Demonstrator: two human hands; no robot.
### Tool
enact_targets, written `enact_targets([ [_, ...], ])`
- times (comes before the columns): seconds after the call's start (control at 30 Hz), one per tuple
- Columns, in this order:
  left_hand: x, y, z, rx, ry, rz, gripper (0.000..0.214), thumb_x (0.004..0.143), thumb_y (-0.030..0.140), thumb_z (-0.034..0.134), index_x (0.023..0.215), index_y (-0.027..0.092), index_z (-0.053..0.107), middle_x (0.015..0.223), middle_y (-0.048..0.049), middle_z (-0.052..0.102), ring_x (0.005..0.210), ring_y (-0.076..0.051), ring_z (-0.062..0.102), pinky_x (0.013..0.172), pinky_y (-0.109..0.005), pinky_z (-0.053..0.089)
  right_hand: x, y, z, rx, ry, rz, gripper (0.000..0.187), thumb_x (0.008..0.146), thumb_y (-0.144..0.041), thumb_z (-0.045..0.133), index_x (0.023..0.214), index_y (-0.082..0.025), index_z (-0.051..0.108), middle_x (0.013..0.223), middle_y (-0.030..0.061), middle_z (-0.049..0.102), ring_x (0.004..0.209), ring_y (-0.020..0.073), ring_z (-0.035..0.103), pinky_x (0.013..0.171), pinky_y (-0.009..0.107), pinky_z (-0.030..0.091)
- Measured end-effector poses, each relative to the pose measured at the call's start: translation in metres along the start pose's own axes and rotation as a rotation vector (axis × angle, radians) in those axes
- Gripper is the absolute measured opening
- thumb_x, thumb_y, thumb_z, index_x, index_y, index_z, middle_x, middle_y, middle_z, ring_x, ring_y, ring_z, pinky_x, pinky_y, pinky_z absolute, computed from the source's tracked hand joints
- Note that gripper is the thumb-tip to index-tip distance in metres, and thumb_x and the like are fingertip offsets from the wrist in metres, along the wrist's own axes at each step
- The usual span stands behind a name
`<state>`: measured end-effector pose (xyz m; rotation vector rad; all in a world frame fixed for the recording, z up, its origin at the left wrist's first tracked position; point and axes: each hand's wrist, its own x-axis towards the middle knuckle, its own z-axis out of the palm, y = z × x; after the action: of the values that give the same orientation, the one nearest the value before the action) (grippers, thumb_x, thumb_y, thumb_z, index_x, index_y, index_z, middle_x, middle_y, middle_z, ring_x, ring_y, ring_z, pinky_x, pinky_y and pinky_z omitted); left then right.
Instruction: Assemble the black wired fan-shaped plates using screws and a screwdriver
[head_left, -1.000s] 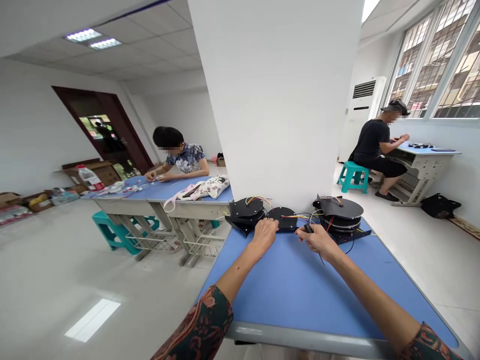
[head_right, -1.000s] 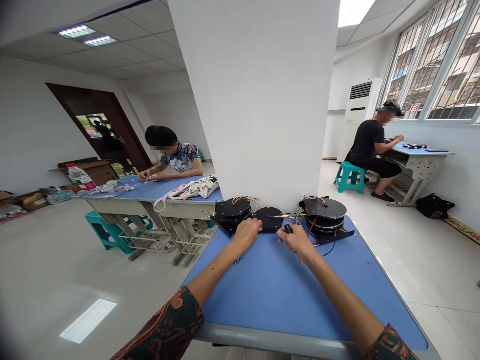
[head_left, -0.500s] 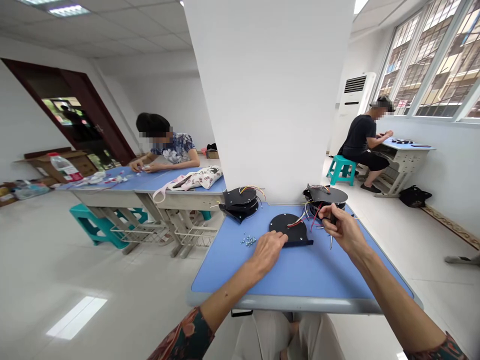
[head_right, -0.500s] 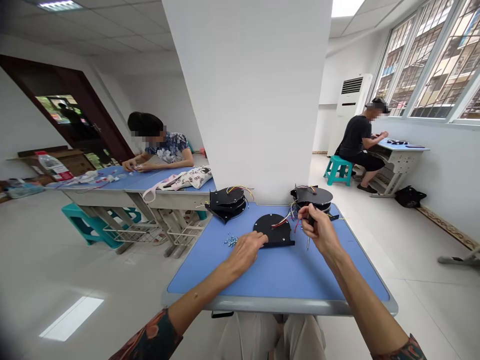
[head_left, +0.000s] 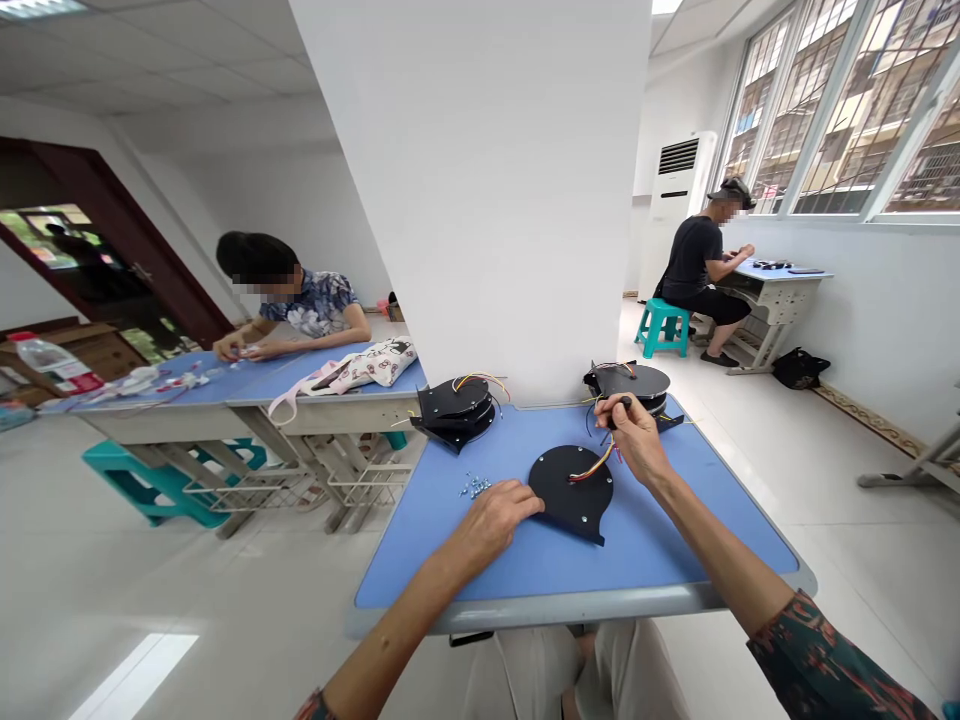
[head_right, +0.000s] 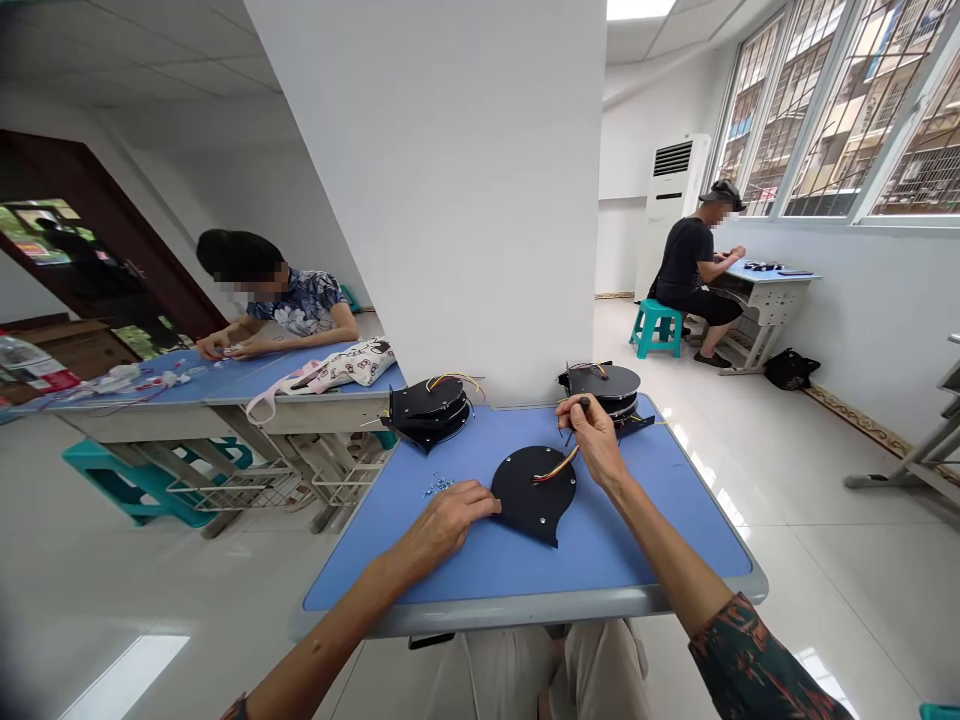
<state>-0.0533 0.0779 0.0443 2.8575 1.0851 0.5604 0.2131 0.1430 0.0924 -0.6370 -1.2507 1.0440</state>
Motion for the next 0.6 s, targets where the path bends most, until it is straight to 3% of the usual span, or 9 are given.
enact_targets([
  [0.13, -0.001, 0.008, 0.001, 0.087, 0.056, 0.027, 0.019, 0.102, 0.017, 0.05, 0.107, 0.018, 0.069, 0.095, -0.0061, 0.072, 0.087, -0.02, 0.061, 0.079, -0.031, 0.046, -0.003, 0.006, 0.001, -0.242, -0.096, 0.031, 0.035, 0.089, -0.056, 0.064, 0.085, -0.022, 0.059, 0.084, 0.0012, 0.06, 0.076, 0.0145, 0.053, 0.077, 0.029, 0.045],
  [0.23, -0.003, 0.012, 0.005, 0.18, 0.119, 0.032, 0.023, 0.103, 0.013, 0.047, 0.104, 0.019, 0.069, 0.088, -0.0045, 0.07, 0.08, -0.018, 0.058, 0.073, -0.031, 0.043, -0.017, -0.003, -0.006, -0.384, -0.045, 0.105, 0.032, 0.089, -0.053, 0.062, 0.081, -0.021, 0.059, 0.069, -0.0018, 0.056, 0.067, 0.0146, 0.049, 0.07, 0.03, 0.042],
  [0.4, 0.004, 0.001, 0.011, 0.16, 0.142, 0.011, 0.031, 0.101, 0.006, 0.044, 0.099, 0.02, 0.071, 0.086, -0.0033, 0.07, 0.078, -0.017, 0.058, 0.071, -0.029, 0.042, -0.044, -0.02, -0.016, -0.308, -0.019, 0.267, 0.039, 0.083, -0.058, 0.066, 0.075, -0.02, 0.06, 0.065, -0.0013, 0.055, 0.064, 0.0142, 0.05, 0.064, 0.029, 0.041],
  [0.6, 0.017, -0.021, 0.012, 0.095, 0.128, 0.026, 0.034, 0.098, 0.004, 0.043, 0.098, 0.019, 0.073, 0.088, -0.0047, 0.072, 0.083, -0.018, 0.06, 0.076, -0.031, 0.048, -0.057, -0.024, -0.027, -0.291, 0.04, 0.456, 0.049, 0.073, -0.065, 0.073, 0.069, -0.019, 0.058, 0.062, -0.0003, 0.057, 0.058, 0.013, 0.05, 0.059, 0.03, 0.043],
])
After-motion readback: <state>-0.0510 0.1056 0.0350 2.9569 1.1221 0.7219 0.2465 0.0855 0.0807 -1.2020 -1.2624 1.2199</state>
